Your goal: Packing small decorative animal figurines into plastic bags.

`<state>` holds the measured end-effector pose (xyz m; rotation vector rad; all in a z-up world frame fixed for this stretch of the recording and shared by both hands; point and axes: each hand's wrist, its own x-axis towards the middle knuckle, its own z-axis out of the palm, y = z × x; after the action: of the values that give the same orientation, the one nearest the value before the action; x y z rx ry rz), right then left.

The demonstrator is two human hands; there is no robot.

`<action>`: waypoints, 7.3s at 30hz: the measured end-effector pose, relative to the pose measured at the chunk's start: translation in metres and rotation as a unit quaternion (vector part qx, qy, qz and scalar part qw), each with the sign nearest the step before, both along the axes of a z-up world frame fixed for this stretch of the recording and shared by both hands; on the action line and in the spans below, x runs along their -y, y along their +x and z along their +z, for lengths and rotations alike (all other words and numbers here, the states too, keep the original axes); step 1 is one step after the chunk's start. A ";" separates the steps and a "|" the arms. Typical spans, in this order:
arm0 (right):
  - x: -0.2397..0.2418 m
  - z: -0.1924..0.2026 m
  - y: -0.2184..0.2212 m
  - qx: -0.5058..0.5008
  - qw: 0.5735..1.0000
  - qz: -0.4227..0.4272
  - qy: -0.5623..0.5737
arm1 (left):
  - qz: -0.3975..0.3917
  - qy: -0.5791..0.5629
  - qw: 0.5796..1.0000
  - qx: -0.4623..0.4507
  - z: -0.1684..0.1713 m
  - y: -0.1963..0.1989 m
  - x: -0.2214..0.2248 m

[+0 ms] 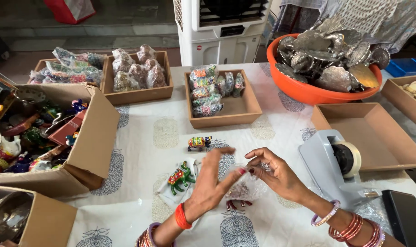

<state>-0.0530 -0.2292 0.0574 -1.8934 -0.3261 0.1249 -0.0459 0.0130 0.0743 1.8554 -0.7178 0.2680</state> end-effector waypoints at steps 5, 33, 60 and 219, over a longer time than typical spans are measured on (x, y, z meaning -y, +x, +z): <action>-0.009 0.014 0.000 0.035 0.999 -0.028 -0.030 | -0.032 -0.014 0.984 -0.176 -0.050 0.026 0.012; -0.015 -0.021 -0.010 0.060 0.992 -0.105 0.039 | 0.077 -0.299 0.948 -0.078 -0.070 0.012 0.025; -0.006 0.000 -0.041 0.428 0.884 -0.036 -0.185 | -0.140 -0.362 0.899 -0.203 -0.032 0.018 0.004; 0.150 -0.040 -0.118 -0.129 0.970 -0.188 0.087 | 0.034 -0.443 0.797 -0.409 -0.173 0.028 0.020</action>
<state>-0.1713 -0.3797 0.0177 -1.7079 0.1952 0.0830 -0.0179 -0.0070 -0.0989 0.9130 0.1144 -0.1604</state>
